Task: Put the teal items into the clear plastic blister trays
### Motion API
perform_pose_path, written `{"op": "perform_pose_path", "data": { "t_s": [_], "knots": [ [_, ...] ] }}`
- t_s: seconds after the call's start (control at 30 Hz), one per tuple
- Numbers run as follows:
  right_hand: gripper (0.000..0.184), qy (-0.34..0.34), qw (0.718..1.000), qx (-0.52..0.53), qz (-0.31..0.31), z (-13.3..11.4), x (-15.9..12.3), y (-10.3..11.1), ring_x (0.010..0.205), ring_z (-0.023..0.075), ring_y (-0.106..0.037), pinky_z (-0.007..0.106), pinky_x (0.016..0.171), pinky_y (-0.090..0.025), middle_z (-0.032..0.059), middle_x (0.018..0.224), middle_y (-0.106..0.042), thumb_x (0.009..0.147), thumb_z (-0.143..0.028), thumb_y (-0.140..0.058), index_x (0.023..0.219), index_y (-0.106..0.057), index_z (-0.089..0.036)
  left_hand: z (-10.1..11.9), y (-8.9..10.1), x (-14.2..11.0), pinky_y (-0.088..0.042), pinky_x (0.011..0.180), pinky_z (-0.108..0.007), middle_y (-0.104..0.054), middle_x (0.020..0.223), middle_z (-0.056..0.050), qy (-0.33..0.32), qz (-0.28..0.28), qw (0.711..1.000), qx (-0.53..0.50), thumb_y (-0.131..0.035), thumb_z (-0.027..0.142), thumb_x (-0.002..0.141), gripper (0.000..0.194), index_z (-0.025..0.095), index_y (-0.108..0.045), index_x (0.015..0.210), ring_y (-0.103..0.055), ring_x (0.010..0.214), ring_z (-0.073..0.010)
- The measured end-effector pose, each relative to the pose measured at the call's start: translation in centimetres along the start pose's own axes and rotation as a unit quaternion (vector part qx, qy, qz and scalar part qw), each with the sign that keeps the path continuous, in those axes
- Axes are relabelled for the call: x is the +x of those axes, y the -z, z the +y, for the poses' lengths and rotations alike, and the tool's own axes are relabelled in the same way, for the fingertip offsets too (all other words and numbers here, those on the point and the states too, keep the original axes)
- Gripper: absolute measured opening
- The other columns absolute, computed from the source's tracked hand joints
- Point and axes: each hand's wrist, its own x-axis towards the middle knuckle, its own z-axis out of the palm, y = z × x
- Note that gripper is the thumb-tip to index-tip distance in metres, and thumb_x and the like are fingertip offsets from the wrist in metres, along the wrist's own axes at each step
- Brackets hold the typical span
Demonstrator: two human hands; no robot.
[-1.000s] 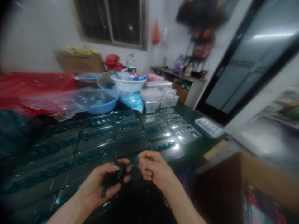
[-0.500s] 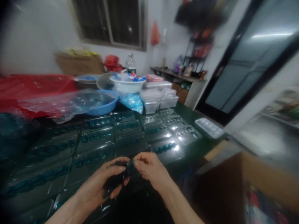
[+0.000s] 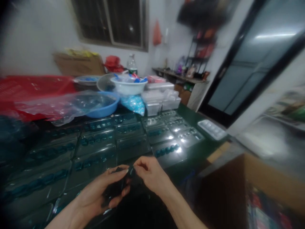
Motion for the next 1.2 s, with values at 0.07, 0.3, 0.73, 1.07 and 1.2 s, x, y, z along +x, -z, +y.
{"op": "perform_pose_path", "data": {
  "t_s": [0.07, 0.3, 0.73, 1.07, 1.2],
  "knots": [
    [0.014, -0.001, 1.000, 0.003, 0.004, 0.1, -0.1, 0.0, 0.050, 0.0060, -0.036, 0.017, 0.043, -0.026, -0.0038, 0.056, -0.046, 0.075, -0.027, -0.054, 0.067, -0.055, -0.015, -0.3, -0.1, 0.2, -0.027, 0.030, -0.016, -0.052, 0.066, -0.003, 0.003, -0.003, 1.000, -0.005, -0.053, 0.027, 0.073, 0.013, 0.016, -0.053, 0.080, -0.051, 0.049, -0.0105],
    [0.015, -0.015, 0.994, 0.112, -0.008, 1.8, -0.8, 0.3, 0.039, 0.0040, -0.024, 0.017, 0.037, -0.019, -0.0073, 0.049, -0.034, 0.077, -0.030, -0.051, 0.074, -0.054, -0.016, -1.1, -0.5, 0.5, -0.024, 0.030, -0.015, -0.051, 0.066, -0.001, 0.040, 0.011, 0.996, -0.077, -0.056, 0.027, 0.072, 0.012, 0.016, -0.052, 0.075, -0.048, 0.049, -0.0087],
    [0.010, 0.171, 0.949, -0.238, 0.114, 0.8, -0.7, 4.0, 0.059, 0.0122, -0.050, 0.023, 0.054, -0.038, -0.0001, 0.067, -0.054, 0.073, -0.025, -0.056, 0.080, -0.060, -0.021, -0.1, -1.4, 2.9, -0.024, 0.032, -0.015, -0.050, 0.063, -0.002, 0.091, -0.020, 0.993, -0.070, -0.056, 0.031, 0.071, 0.020, 0.013, -0.058, 0.081, -0.046, 0.048, -0.0075],
    [0.009, 0.046, 0.840, -0.467, 0.273, 4.0, 12.3, 17.8, 0.059, 0.0130, -0.052, 0.024, 0.057, -0.037, 0.0000, 0.062, -0.057, 0.071, -0.024, -0.055, 0.071, -0.058, -0.015, 2.2, -0.6, 2.3, -0.032, 0.033, -0.019, -0.057, 0.077, -0.006, 0.032, 0.081, 0.996, 0.000, -0.061, 0.029, 0.067, 0.023, 0.014, -0.061, 0.084, -0.055, 0.059, -0.0146],
    [0.018, 0.014, 0.819, -0.530, 0.220, 4.8, 13.7, 18.5, 0.067, 0.0123, -0.054, 0.029, 0.065, -0.042, 0.0001, 0.071, -0.058, 0.079, -0.030, -0.051, 0.075, -0.057, -0.013, 2.6, -0.1, 2.3, -0.036, 0.034, -0.020, -0.058, 0.073, -0.008, 0.065, 0.101, 0.992, -0.044, -0.056, 0.039, 0.069, 0.032, 0.012, -0.062, 0.085, -0.056, 0.057, -0.0162]
  ]
}}
